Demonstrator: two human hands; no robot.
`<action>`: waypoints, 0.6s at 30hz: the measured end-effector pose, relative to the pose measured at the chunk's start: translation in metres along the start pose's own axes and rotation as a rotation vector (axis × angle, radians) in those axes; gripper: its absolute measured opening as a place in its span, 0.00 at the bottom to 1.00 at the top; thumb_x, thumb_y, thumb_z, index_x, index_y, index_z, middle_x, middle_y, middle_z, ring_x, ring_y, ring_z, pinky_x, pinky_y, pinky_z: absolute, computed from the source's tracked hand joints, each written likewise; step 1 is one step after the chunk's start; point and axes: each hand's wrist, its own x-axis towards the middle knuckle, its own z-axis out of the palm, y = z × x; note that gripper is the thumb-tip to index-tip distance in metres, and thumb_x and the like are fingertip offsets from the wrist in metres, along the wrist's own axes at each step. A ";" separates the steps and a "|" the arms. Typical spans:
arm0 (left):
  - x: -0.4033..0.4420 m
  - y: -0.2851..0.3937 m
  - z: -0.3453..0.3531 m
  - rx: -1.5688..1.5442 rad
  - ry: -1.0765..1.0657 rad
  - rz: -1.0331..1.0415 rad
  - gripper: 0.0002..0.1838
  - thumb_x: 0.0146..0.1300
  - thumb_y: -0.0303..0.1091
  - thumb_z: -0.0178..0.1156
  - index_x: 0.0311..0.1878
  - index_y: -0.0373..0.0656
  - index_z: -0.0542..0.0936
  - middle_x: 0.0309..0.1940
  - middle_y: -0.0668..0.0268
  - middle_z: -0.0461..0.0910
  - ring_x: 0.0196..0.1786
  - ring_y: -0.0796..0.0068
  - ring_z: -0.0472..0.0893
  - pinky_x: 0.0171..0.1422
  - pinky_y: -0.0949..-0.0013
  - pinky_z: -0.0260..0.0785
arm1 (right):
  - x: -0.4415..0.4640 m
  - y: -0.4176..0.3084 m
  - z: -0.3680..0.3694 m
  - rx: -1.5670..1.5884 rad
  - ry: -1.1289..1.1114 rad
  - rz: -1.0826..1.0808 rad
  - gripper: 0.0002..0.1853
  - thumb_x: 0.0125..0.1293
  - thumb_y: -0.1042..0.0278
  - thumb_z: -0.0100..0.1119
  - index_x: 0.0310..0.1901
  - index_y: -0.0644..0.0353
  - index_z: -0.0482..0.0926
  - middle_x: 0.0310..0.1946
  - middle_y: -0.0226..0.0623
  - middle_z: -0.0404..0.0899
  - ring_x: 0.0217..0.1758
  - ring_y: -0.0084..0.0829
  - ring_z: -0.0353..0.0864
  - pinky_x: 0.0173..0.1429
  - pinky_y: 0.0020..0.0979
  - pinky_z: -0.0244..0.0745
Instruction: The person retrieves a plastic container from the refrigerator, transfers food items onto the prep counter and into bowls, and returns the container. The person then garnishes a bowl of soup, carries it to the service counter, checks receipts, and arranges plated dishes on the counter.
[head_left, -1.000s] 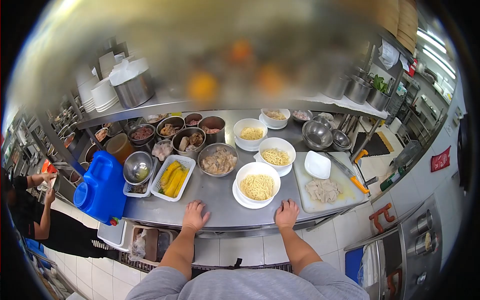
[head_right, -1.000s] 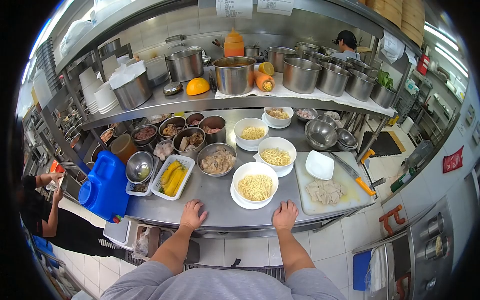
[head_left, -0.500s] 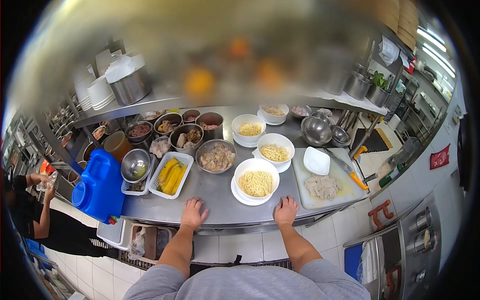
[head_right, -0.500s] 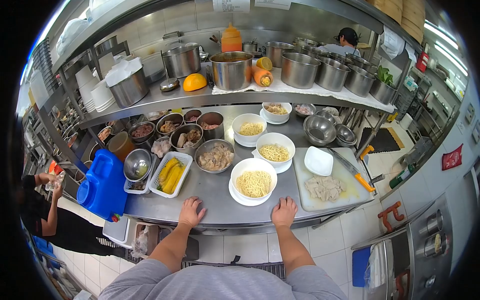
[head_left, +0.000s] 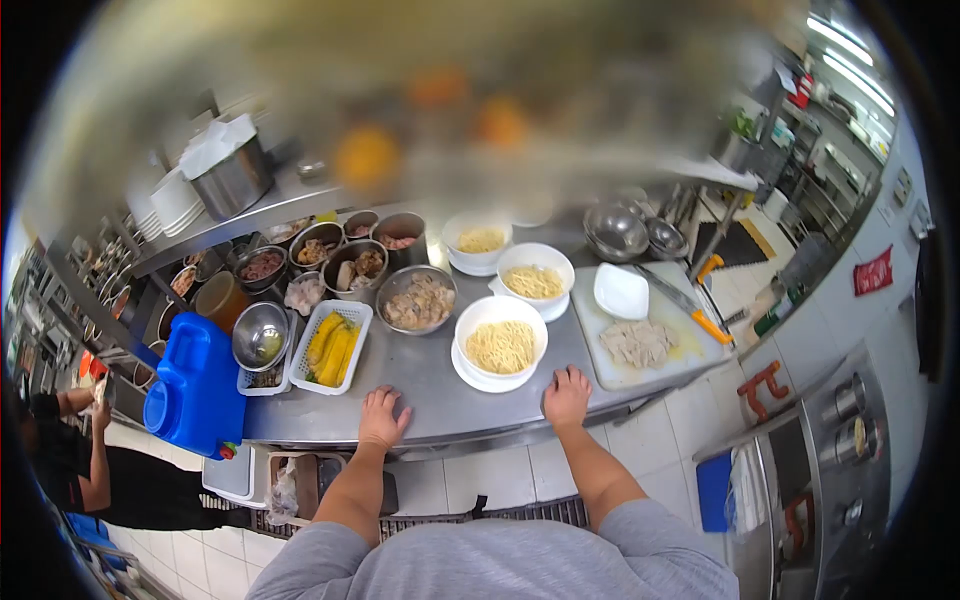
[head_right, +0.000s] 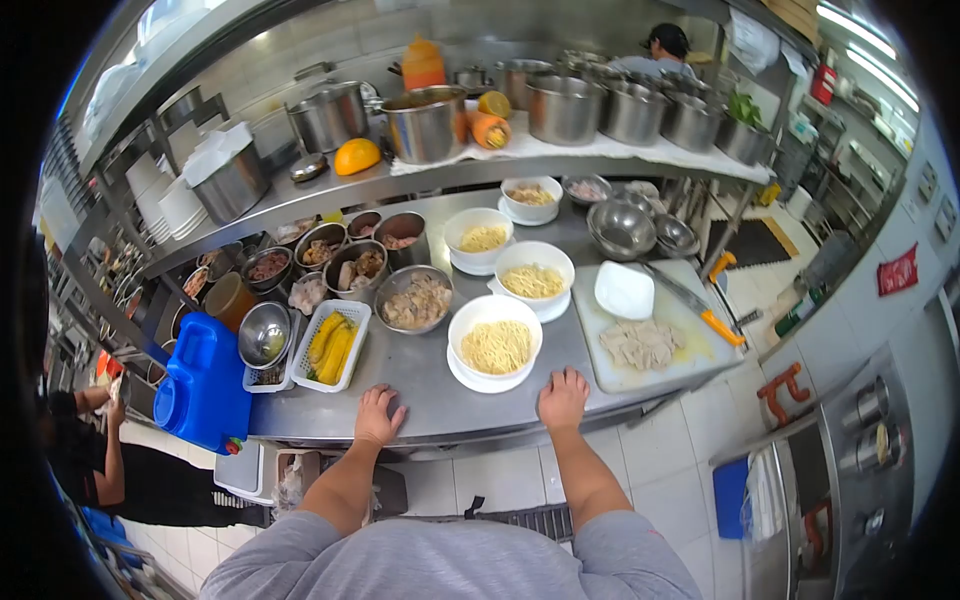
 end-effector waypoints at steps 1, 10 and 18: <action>-0.004 0.000 0.002 -0.001 0.001 -0.004 0.20 0.54 0.42 0.62 0.48 0.42 0.76 0.54 0.56 0.70 0.59 0.54 0.67 0.67 0.55 0.56 | 0.005 0.000 -0.001 -0.008 -0.010 0.032 0.14 0.53 0.69 0.55 0.43 0.59 0.78 0.53 0.45 0.72 0.59 0.46 0.65 0.64 0.46 0.56; -0.005 0.000 0.014 0.013 0.011 0.078 0.19 0.55 0.40 0.61 0.48 0.41 0.75 0.52 0.57 0.72 0.57 0.53 0.68 0.63 0.55 0.59 | -0.255 0.094 -0.118 0.327 -0.590 0.176 0.21 0.56 0.66 0.58 0.52 0.63 0.74 0.51 0.53 0.74 0.56 0.49 0.72 0.59 0.42 0.68; -0.063 -0.025 0.044 0.317 0.112 -0.544 0.08 0.60 0.36 0.55 0.39 0.45 0.78 0.39 0.57 0.77 0.45 0.55 0.76 0.50 0.56 0.69 | -0.824 0.184 -0.418 -0.454 -0.759 1.279 0.31 0.55 0.58 0.60 0.59 0.61 0.67 0.57 0.55 0.68 0.61 0.49 0.67 0.65 0.39 0.60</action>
